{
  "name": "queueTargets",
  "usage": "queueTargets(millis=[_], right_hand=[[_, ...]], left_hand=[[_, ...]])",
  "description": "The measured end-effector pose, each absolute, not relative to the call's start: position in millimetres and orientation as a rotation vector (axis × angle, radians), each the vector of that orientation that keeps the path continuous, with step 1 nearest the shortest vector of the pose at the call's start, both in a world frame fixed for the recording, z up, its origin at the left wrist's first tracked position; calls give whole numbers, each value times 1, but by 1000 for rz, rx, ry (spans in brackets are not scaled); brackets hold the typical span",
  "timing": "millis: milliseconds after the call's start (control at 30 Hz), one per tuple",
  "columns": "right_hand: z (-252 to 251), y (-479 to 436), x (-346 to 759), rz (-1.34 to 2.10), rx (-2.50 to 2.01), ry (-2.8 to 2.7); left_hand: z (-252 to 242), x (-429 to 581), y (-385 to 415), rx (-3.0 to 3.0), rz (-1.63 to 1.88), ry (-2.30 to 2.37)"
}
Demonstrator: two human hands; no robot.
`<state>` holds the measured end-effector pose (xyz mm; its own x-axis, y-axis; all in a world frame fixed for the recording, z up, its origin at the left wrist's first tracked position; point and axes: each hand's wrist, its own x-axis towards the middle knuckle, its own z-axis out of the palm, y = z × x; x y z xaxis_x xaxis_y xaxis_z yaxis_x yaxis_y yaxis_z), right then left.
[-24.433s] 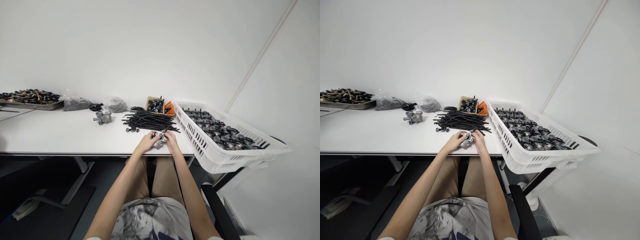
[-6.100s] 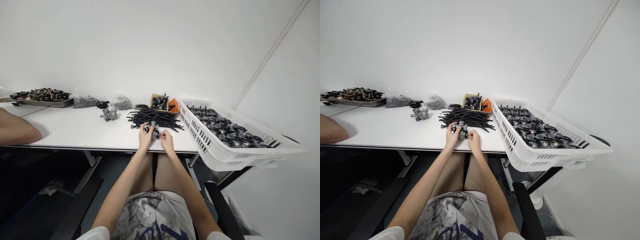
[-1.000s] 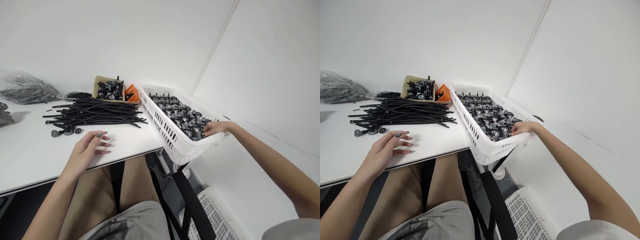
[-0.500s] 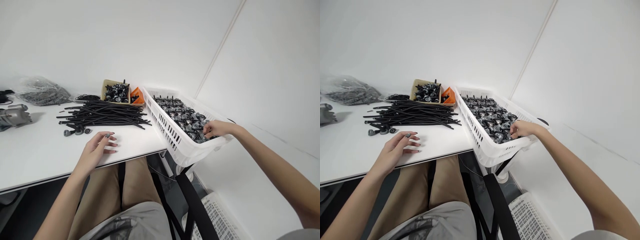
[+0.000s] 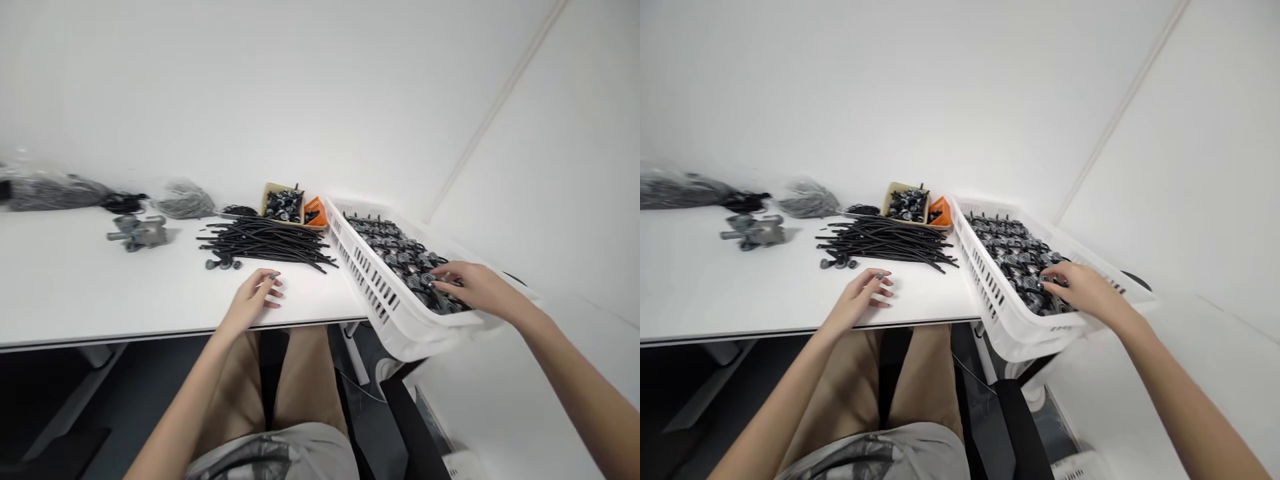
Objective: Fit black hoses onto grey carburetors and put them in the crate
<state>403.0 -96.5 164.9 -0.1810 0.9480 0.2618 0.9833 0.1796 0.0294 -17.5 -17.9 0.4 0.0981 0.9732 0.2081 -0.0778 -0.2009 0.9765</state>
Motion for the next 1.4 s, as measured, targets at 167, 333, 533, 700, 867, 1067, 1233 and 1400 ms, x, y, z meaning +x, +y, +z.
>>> queueTargets(millis=[167,333,533,700,867,1067,1233,1400], right_hand=[[121,-136,287,-377,-1083,-2158],[67,-99,158,-51,-888,-2236],[30,19,60,301,-1040,-2165],[11,51,31,291,-1126,-2207],[4,54,43,278,-1185,-2124],[1,50,68,328,-1159,-2052],[-6,35,91,457,-1133,-2012],[-13,26,104,374,-1179,-1994]], left_hand=[[0,-15,-23,1299,1337,914],[5,-42,-48,1316,1412,941],[20,-156,-50,1159,1777,1377],[21,-254,-9,1167,1740,1946],[17,-298,43,1512,1222,2368],[21,-307,73,1640,1027,2319],[21,-302,65,1684,863,2343],[21,-271,41,1819,767,2391]])
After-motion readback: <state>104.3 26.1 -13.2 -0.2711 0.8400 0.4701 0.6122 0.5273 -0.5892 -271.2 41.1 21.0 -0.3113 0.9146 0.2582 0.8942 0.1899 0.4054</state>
